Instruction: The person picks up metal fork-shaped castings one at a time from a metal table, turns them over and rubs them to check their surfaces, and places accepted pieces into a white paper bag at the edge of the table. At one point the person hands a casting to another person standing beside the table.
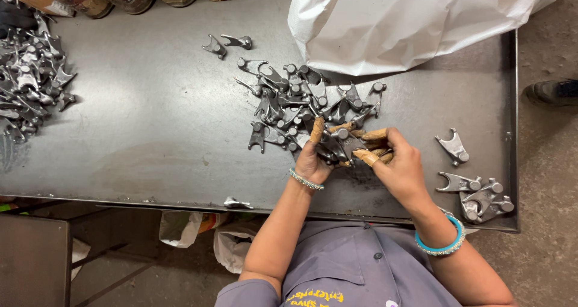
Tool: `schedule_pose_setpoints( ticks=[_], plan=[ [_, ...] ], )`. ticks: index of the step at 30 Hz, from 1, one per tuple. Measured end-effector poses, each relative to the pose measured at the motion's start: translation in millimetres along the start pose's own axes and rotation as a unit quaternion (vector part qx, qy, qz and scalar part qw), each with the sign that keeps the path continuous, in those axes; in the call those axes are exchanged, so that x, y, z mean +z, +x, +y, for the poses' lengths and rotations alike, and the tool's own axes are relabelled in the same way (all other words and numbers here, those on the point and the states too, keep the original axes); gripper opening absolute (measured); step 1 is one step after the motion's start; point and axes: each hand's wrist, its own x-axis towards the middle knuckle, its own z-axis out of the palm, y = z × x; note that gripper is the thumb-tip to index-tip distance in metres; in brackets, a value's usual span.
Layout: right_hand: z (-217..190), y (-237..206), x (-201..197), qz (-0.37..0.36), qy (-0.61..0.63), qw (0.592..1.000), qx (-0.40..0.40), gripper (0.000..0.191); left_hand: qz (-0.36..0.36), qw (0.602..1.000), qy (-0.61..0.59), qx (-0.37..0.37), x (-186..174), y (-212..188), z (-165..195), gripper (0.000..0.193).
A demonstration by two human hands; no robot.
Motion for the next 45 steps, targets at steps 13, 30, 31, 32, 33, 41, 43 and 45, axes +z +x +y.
schedule_pose_setpoints(
  ticks=[13, 30, 31, 32, 33, 41, 43, 45],
  plan=[
    [65, -21, -47, 0.06, 0.383, 0.916, 0.1, 0.023, -0.047, 0.994, 0.073, -0.066, 110, 58, 42, 0.077],
    [74, -31, -40, 0.015, 0.363, 0.915, 0.174, 0.02, -0.05, 0.858, 0.496, 0.123, 101, 38, 34, 0.056],
    [70, -29, -36, -0.003, 0.362, 0.916, 0.172, 0.021, -0.096, 0.825, 0.53, 0.171, 97, 10, 29, 0.057],
    [66, -28, -31, -0.021, 0.36, 0.917, 0.168, 0.021, -0.087, 0.806, 0.56, 0.17, 93, -13, 27, 0.057],
    [62, -26, -25, -0.04, 0.359, 0.918, 0.164, 0.022, -0.077, 0.787, 0.589, 0.17, 90, -31, 25, 0.057],
    [3, -4, 15, -0.114, -0.092, 0.988, -0.05, 0.043, 0.119, 0.915, 0.326, 0.207, 42, -125, 58, 0.025],
    [-14, 5, 18, -0.074, -0.256, 0.952, -0.152, 0.052, 0.239, 0.856, 0.329, 0.318, 18, -159, 84, 0.023],
    [-22, 11, 26, -0.005, -0.416, 0.866, -0.278, 0.067, 0.376, 0.755, 0.32, 0.432, -7, -193, 105, 0.021]
  ],
)
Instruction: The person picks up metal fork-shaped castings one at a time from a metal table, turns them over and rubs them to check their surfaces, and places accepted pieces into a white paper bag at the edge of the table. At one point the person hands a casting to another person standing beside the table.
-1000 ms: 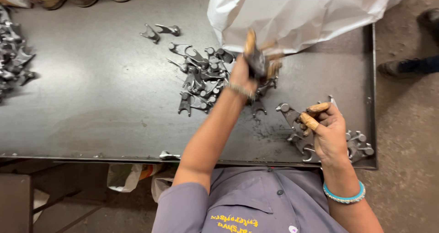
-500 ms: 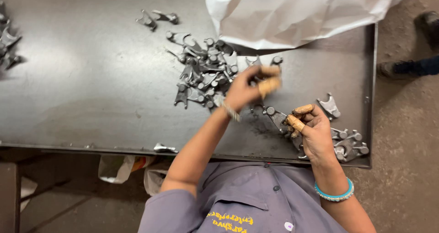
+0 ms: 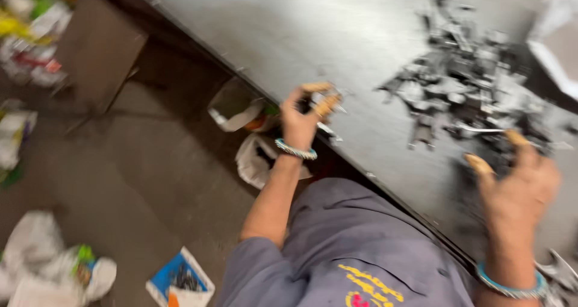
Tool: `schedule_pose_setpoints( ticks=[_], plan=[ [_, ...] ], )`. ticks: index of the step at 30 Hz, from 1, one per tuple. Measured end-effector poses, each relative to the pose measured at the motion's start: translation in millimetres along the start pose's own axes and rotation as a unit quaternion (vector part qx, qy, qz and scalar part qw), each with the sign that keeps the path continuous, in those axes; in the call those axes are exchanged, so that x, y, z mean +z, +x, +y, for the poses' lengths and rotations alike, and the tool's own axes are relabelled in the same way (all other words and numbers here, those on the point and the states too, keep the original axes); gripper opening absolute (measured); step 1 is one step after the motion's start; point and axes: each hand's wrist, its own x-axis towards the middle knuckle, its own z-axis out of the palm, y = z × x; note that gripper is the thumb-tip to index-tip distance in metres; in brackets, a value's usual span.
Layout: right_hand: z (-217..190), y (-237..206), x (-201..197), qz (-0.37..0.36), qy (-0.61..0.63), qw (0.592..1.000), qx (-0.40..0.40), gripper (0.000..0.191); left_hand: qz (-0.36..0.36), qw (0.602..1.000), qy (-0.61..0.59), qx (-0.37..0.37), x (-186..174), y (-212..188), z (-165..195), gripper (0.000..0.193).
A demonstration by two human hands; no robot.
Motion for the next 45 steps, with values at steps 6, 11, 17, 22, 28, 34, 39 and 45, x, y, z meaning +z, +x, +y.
schedule_pose_setpoints(
  ticks=[6, 11, 17, 22, 28, 34, 39, 45],
  plan=[
    [19, -12, 36, -0.075, 0.069, 0.993, 0.057, 0.051, 0.38, 0.922, 0.059, 0.036, -158, 42, -15, 0.026],
    [54, -31, 70, -0.082, 0.107, 0.989, 0.068, 0.033, 0.45, 0.887, -0.081, -0.062, -227, 74, -57, 0.031],
    [58, -30, 78, -0.056, 0.072, 0.994, 0.054, 0.028, 0.411, 0.89, -0.134, -0.144, -252, 96, -81, 0.041],
    [54, -19, 58, -0.04, 0.025, 0.999, 0.019, 0.029, 0.372, 0.926, -0.036, -0.057, -224, 102, -74, 0.033],
    [50, -45, 36, -0.028, 0.559, 0.803, 0.205, 0.044, 0.257, 0.947, 0.036, 0.191, -106, 88, -3, 0.018],
    [54, -72, 32, -0.02, 0.784, 0.552, 0.282, 0.054, -0.109, 0.973, 0.106, 0.174, 61, 12, 0, 0.026],
    [60, -84, 33, -0.025, 0.793, 0.524, 0.311, 0.053, -0.33, 0.934, -0.034, -0.135, 135, -54, -31, 0.033],
    [62, -86, 35, -0.02, 0.795, 0.52, 0.311, 0.05, -0.367, 0.869, -0.136, -0.304, 152, -79, -69, 0.033]
  ],
)
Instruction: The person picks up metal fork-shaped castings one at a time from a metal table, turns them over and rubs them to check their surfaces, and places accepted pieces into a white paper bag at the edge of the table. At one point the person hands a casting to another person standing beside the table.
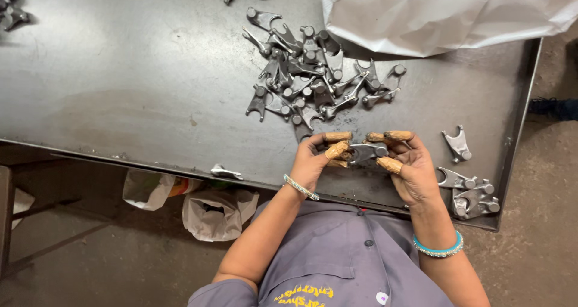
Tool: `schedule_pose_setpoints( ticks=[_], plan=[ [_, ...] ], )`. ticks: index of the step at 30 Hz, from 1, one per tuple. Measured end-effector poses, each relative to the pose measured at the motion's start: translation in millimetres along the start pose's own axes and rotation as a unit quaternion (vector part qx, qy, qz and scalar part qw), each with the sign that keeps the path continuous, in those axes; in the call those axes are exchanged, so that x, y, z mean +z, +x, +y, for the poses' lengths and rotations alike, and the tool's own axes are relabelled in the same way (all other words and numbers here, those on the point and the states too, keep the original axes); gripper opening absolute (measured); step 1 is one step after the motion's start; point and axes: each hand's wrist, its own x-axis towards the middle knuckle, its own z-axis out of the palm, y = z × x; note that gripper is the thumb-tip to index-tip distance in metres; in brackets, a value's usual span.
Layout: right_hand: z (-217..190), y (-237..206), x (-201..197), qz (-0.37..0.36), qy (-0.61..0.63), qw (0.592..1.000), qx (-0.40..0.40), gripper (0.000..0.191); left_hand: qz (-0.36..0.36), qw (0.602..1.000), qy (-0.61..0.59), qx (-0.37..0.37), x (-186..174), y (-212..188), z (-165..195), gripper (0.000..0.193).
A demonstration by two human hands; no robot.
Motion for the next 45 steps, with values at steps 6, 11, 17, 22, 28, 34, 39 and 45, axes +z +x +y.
schedule_pose_setpoints(
  ticks=[6, 11, 17, 22, 28, 34, 39, 45],
  plan=[
    [4, -1, 7, -0.029, -0.056, 0.997, -0.037, 0.042, -0.013, 0.995, -0.081, -0.064, -13, 11, -25, 0.019],
    [0, -3, 4, 0.006, -0.182, 0.983, 0.017, 0.034, 0.009, 0.981, -0.147, -0.131, -15, 19, -35, 0.018],
    [-4, -1, -1, 0.017, -0.181, 0.982, 0.046, 0.029, 0.0, 0.981, -0.137, -0.135, -11, 23, -43, 0.023],
    [-4, -4, 5, 0.017, -0.2, 0.979, 0.034, 0.029, -0.007, 0.986, -0.13, -0.105, -14, 24, -45, 0.022],
    [0, 3, 14, 0.006, -0.217, 0.975, 0.04, 0.031, 0.015, 0.988, -0.133, -0.071, -22, 22, -35, 0.019],
    [17, 11, 6, 0.015, -0.146, 0.987, 0.061, 0.04, 0.014, 0.991, -0.119, -0.052, -25, 15, -34, 0.019],
    [22, 6, 1, 0.011, -0.102, 0.994, 0.031, 0.045, 0.003, 0.997, -0.081, 0.001, -17, 11, -27, 0.019],
    [7, 2, 32, -0.114, -0.291, 0.948, -0.06, 0.034, 0.057, 0.98, -0.158, -0.102, 0, 3, 1, 0.052]
  ],
)
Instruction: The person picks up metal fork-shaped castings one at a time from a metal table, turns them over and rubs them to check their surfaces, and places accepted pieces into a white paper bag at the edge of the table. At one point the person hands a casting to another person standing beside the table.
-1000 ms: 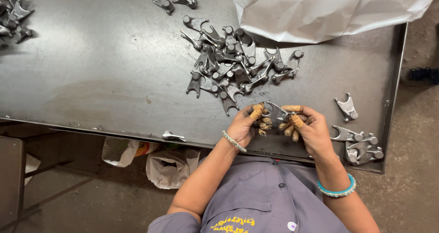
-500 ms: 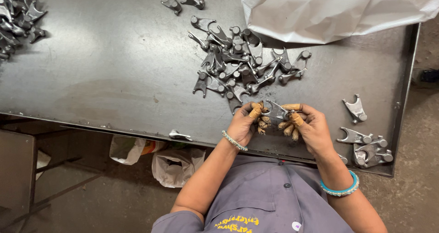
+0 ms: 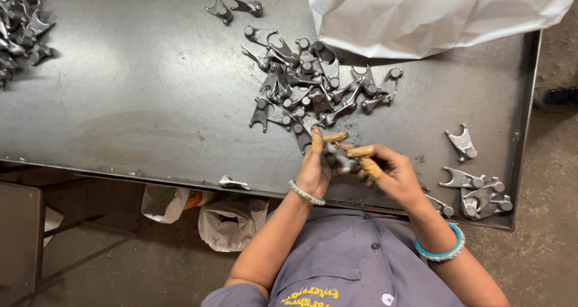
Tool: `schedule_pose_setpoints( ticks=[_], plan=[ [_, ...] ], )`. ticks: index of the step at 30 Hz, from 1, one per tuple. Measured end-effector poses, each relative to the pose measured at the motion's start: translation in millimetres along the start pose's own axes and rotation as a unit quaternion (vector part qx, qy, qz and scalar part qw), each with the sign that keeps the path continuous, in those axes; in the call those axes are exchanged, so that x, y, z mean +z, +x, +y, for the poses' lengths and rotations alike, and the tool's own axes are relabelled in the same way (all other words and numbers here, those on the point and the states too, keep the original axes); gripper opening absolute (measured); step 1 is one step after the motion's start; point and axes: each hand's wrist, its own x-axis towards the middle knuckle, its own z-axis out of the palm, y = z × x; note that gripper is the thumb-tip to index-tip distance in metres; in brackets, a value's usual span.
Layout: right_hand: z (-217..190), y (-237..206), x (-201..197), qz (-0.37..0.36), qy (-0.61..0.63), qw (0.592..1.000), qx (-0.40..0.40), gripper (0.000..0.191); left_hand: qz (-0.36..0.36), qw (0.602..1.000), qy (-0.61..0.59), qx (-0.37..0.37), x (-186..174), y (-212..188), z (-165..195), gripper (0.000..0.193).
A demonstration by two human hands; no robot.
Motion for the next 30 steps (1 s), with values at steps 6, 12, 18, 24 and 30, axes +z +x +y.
schedule_pose_setpoints(
  ticks=[6, 12, 18, 24, 30],
  plan=[
    [-40, 54, 10, 0.215, -0.392, 0.894, 0.021, 0.036, 0.001, 0.993, 0.072, 0.094, 2, -12, 23, 0.029],
    [-38, 76, 13, 0.201, -0.527, 0.824, -0.05, 0.034, 0.228, 0.822, 0.451, 0.263, -15, -34, 61, 0.05],
    [-10, 50, -15, 0.199, -0.428, 0.88, -0.049, 0.027, 0.248, 0.659, 0.592, 0.391, -30, -26, 67, 0.054],
    [17, 4, -38, 0.182, 0.061, 0.981, 0.019, 0.035, 0.229, 0.674, 0.58, 0.395, -22, -20, 59, 0.056],
    [19, -28, -38, 0.149, 0.234, 0.96, 0.043, 0.036, 0.22, 0.693, 0.579, 0.369, -10, -22, 62, 0.054]
  ],
)
